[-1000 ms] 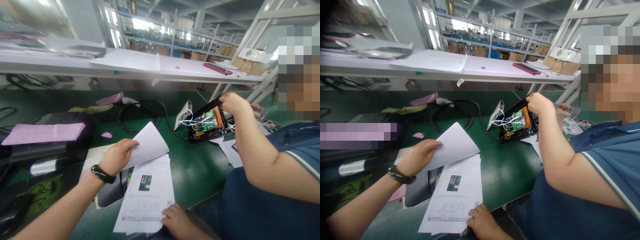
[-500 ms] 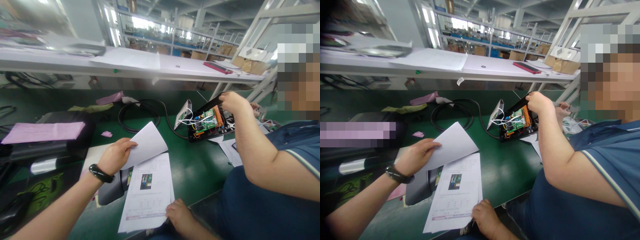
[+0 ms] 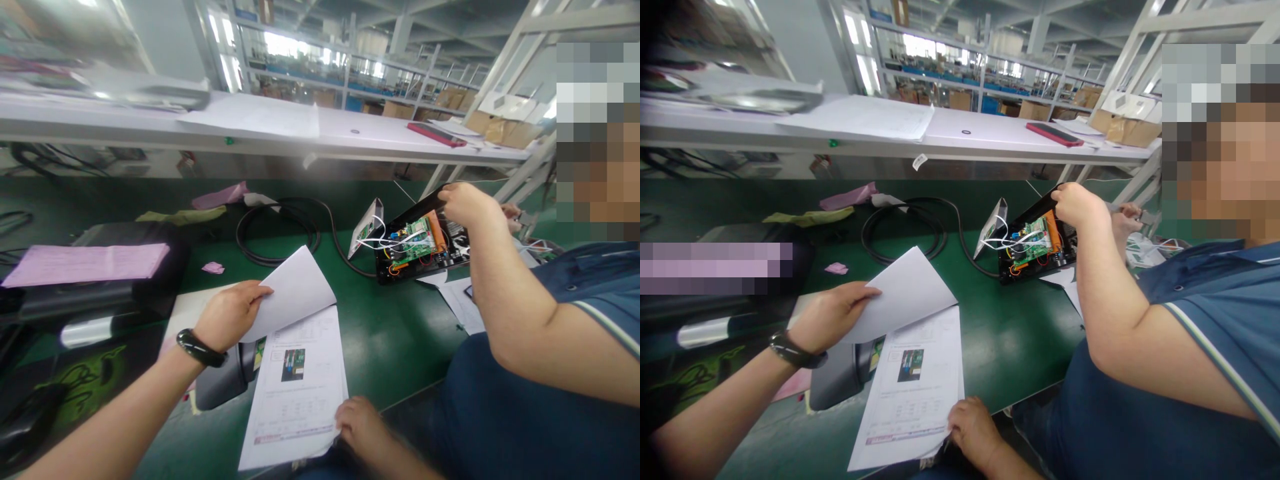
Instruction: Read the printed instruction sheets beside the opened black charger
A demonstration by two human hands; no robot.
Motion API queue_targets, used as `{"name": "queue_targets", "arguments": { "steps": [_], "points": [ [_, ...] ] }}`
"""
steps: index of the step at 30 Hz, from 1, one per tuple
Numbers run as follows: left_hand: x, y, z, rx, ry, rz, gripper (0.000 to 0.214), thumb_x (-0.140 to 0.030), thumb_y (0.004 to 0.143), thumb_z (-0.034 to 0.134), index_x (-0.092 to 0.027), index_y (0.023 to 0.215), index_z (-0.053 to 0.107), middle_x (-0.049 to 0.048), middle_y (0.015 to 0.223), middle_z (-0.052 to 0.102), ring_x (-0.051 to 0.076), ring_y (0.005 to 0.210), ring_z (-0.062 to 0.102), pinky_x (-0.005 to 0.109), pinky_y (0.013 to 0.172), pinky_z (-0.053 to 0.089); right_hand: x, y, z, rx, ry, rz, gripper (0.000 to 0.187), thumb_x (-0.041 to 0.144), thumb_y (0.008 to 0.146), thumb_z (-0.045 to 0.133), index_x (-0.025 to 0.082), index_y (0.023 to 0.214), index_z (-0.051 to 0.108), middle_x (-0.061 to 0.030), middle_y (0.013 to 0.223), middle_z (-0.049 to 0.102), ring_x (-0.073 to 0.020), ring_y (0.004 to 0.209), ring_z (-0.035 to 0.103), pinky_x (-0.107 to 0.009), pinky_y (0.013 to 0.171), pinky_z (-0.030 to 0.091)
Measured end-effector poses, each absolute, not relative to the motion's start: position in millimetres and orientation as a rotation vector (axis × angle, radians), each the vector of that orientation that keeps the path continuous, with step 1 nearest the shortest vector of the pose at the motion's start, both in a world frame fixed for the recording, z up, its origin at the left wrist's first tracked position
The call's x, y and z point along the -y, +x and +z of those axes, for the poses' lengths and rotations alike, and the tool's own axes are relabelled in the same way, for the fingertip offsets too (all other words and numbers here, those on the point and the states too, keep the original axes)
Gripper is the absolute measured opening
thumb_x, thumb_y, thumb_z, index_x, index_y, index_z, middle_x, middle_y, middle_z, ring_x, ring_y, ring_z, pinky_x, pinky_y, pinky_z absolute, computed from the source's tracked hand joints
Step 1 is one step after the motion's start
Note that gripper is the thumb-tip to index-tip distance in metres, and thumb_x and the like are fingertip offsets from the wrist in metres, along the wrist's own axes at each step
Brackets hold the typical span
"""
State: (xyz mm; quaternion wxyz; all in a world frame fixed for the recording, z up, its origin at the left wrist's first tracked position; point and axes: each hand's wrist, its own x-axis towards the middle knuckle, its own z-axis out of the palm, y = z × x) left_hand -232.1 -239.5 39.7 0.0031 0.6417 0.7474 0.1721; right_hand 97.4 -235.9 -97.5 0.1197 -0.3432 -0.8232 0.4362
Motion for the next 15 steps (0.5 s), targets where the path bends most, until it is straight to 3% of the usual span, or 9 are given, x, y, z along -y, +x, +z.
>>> {"name": "queue_targets", "arguments": {
  "steps": [6, 9, 12, 15],
  "points": [
    [242, -230, 36, -2.346, 2.038, 0.409, 0.036, -0.027, 0.084, 0.035, -0.023, 0.103, 0.065, 0.0012, 0.111, 0.062, 0.018, 0.107, 0.055, 0.034, 0.096, 0.044, 200, 86, -102, 2.180, -1.151, 1.467, 0.018, 0.033, 0.071, 0.058, 0.019, 0.061, 0.065, 0.0007, 0.061, 0.061, -0.0094, 0.059, 0.055, -0.020, 0.058, 0.042],
    [245, -220, 39, -2.303, 2.088, 0.370, 0.037, -0.046, 0.084, 0.041, -0.023, 0.102, 0.065, 0.0031, 0.110, 0.062, 0.019, 0.102, 0.056, 0.034, 0.091, 0.045, 171, 69, -75, 1.899, -1.214, 1.351, 0.025, 0.038, 0.076, 0.053, 0.016, 0.069, 0.062, 0.0006, 0.060, 0.059, -0.0084, 0.057, 0.051, -0.019, 0.055, 0.041],
    [246, -208, 39, -2.172, 2.231, 0.277, 0.052, -0.065, 0.076, 0.048, -0.021, 0.102, 0.062, 0.0058, 0.106, 0.061, 0.022, 0.096, 0.056, 0.037, 0.085, 0.045, 150, 52, -43, 1.730, -1.176, 1.229, 0.028, 0.042, 0.077, 0.054, 0.016, 0.075, 0.062, 0.0001, 0.061, 0.060, -0.0089, 0.059, 0.053, -0.019, 0.057, 0.043],
    [244, -202, 34, -2.112, 2.288, 0.212, 0.031, -0.048, 0.085, 0.046, -0.021, 0.094, 0.060, 0.0037, 0.095, 0.060, 0.020, 0.086, 0.054, 0.037, 0.078, 0.044, 146, 48, -32, 1.737, -1.115, 1.158, 0.029, 0.042, 0.079, 0.053, 0.017, 0.087, 0.064, -0.0030, 0.076, 0.066, -0.0110, 0.069, 0.058, -0.021, 0.065, 0.048]
  ]
}}
